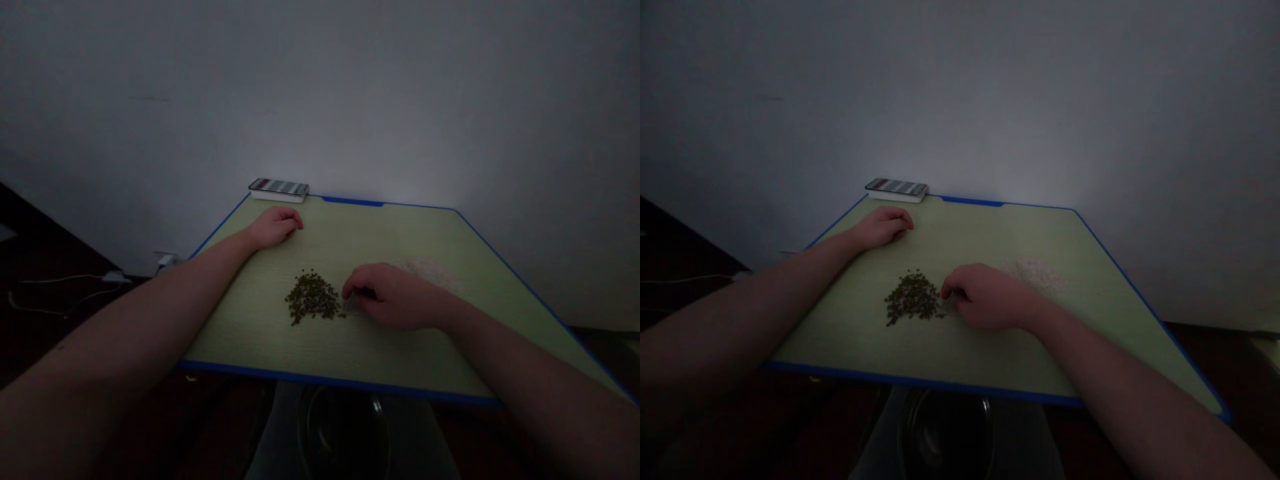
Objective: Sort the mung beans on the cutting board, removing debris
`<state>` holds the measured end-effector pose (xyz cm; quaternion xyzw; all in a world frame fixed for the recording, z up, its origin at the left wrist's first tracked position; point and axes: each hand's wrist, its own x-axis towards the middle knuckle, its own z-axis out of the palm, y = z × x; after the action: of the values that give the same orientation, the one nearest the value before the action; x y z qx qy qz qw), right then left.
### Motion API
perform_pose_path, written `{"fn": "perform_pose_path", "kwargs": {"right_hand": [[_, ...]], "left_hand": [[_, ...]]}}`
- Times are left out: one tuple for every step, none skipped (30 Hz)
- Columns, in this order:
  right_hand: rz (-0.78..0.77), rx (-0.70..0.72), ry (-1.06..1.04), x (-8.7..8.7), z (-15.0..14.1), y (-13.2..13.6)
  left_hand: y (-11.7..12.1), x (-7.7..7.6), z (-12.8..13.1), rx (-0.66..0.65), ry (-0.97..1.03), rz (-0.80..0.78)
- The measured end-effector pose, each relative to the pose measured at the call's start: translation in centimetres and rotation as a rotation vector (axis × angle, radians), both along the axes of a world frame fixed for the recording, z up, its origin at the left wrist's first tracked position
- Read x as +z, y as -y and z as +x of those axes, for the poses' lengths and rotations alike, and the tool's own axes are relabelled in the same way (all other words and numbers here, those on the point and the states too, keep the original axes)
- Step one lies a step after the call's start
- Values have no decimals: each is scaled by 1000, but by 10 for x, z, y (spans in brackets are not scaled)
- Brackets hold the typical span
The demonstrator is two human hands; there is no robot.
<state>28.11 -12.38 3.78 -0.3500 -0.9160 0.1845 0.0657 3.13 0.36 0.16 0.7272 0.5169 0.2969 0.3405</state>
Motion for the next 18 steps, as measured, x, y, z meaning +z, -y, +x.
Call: {"fn": "perform_pose_path", "kwargs": {"right_hand": [[-4,-1,5,1,0,1],[-7,-5,5,1,0,1],[-8,-12,1,1,-1,2],[-6,-17,-6,1,-1,2],[-3,-17,-13,1,-2,3],[0,-17,-19,0,-3,3],[0,-11,-21,0,-3,3],[-2,-3,-20,-1,-4,4],[-6,7,-16,-1,-4,4],[-13,19,-14,-1,-4,5],[-18,31,-14,-1,-4,5],[-22,44,-16,-1,-4,6],[-25,54,-19,-1,-5,6],[-26,57,-24,-1,-5,7],[-26,58,-26,-1,-6,8],[-23,59,-27,-1,-7,8],[-18,59,-27,-1,-8,9],[-16,62,-26,0,-10,10]], "left_hand": [[0,0,0,-1,4,-5],[1,0,0,-2,3,-7],[1,1,0,-2,0,-5],[1,1,0,-3,-5,-1],[1,1,0,-3,-10,2],[1,1,0,-3,-13,2],[1,1,0,-2,-14,3],[1,1,0,-1,-13,5],[1,1,0,1,-14,6],[1,1,0,4,-12,9],[1,1,0,3,-10,13],[0,0,0,1,-7,15],[0,0,0,-4,-6,16],[0,0,-1,-10,-5,14],[-1,-1,-1,-14,-5,12],[-1,-1,-1,-17,-4,12],[-2,-2,-2,-18,-4,11],[-2,-2,-2,-17,-3,11]]}}
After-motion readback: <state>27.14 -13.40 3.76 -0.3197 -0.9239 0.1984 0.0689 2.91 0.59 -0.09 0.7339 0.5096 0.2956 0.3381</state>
